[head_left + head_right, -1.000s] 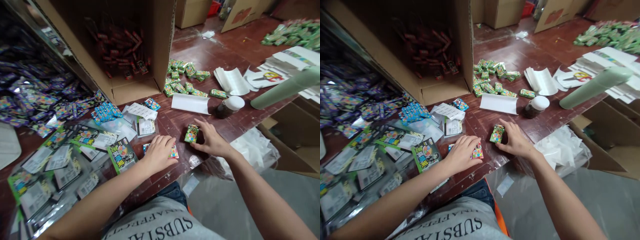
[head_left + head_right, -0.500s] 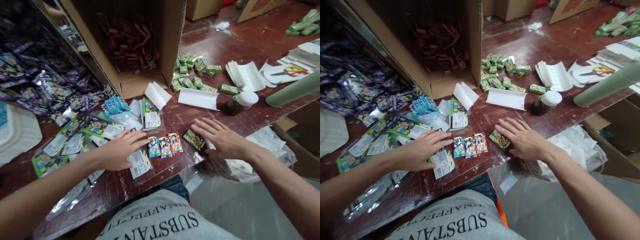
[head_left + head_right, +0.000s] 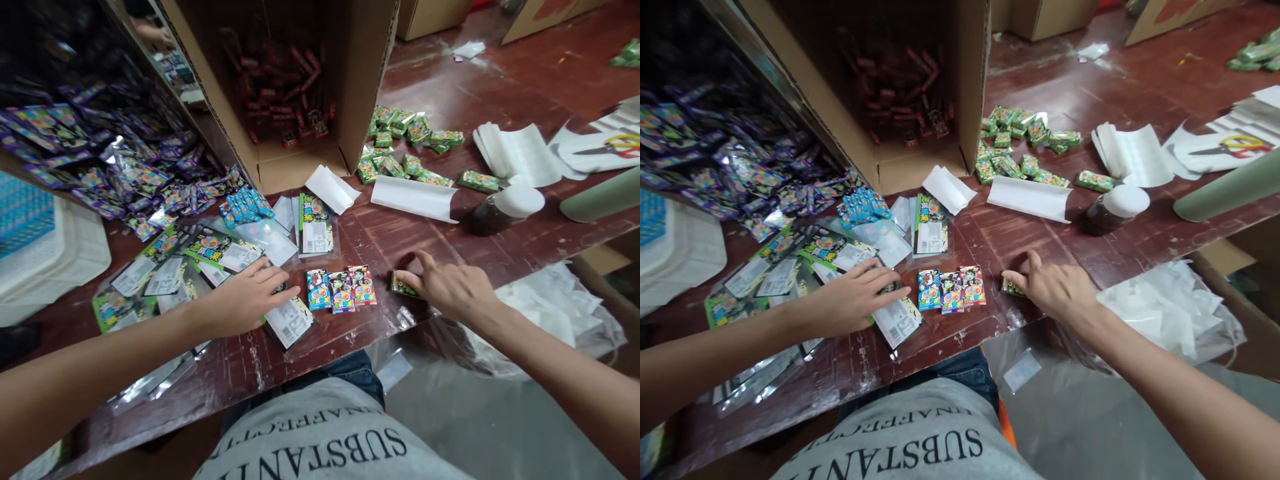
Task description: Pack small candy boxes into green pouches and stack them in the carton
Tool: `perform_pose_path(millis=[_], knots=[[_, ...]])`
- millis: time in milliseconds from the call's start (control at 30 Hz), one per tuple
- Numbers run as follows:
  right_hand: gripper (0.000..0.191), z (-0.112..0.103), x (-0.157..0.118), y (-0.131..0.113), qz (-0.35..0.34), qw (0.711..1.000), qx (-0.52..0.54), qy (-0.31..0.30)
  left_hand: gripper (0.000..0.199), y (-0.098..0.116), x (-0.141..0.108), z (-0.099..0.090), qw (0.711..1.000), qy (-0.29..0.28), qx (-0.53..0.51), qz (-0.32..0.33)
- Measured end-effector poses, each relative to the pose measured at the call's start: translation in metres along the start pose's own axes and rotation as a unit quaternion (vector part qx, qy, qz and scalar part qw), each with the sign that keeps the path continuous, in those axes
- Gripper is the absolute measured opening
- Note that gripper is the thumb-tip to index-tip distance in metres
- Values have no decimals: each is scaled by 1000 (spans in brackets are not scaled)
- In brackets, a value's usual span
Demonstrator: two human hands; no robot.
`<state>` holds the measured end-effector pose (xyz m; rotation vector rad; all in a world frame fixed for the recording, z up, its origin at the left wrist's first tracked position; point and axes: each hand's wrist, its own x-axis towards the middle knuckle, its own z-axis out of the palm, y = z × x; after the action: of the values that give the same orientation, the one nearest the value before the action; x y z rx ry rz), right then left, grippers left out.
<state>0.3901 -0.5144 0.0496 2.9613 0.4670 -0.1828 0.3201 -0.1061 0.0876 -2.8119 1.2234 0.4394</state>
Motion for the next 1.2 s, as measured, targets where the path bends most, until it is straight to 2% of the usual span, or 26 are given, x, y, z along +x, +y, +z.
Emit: perform_pose_path(millis=[33, 100, 167, 200, 233, 333, 433, 500, 567, 600, 633, 700, 767, 833, 933, 1100, 1200], knots=[[91, -3, -3, 5, -29, 999, 14, 11, 81, 2, -3, -4, 1000, -1, -2, -11], [87, -7, -3, 20, -166, 984, 56, 35, 80, 4, -12, -10, 999, 5, -14, -32], [82, -6, 0, 33, -328, 939, 100, 30, 74, 6, -23, -10, 998, 16, -33, -53], [76, -2, 2, 37, -379, 918, 118, 23, 72, 8, -29, -8, 997, 21, -43, -65], [69, 4, 4, 39, -401, 906, 133, 25, 71, 10, -35, -5, 995, 25, -53, -81], [55, 26, 7, 25, -366, 914, 153, 91, 73, 20, -49, 11, 986, 31, -85, -140], [63, 39, 12, -2, -274, 940, 135, 155, 80, 36, -57, 27, 971, 39, -107, -208], [71, 38, 18, -20, -217, 950, 125, 188, 83, 46, -60, 36, 959, 41, -118, -253], [80, 30, 27, -36, -220, 937, 141, 231, 84, 55, -64, 43, 949, 43, -129, -286], [84, 25, 32, -45, -261, 922, 153, 242, 85, 58, -66, 46, 945, 45, -136, -294], [89, 20, 37, -55, -322, 902, 163, 238, 86, 61, -68, 49, 942, 48, -143, -299], [97, 11, 46, -78, -451, 857, 164, 187, 89, 63, -70, 54, 938, 55, -159, -303], [97, 8, 52, -102, -515, 833, 160, 127, 92, 65, -71, 57, 933, 63, -177, -307], [82, 8, 54, -120, -515, 832, 182, 95, 93, 66, -70, 58, 929, 70, -190, -309], [59, 10, 53, -131, -515, 820, 239, 70, 94, 65, -70, 60, 925, 76, -204, -311], [63, 8, 47, -132, -579, 748, 323, -3, 94, 60, -76, 63, 917, 90, -230, -313], [63, 6, 46, -138, -594, 733, 331, -28, 95, 58, -76, 62, 921, 95, -267, -269]])
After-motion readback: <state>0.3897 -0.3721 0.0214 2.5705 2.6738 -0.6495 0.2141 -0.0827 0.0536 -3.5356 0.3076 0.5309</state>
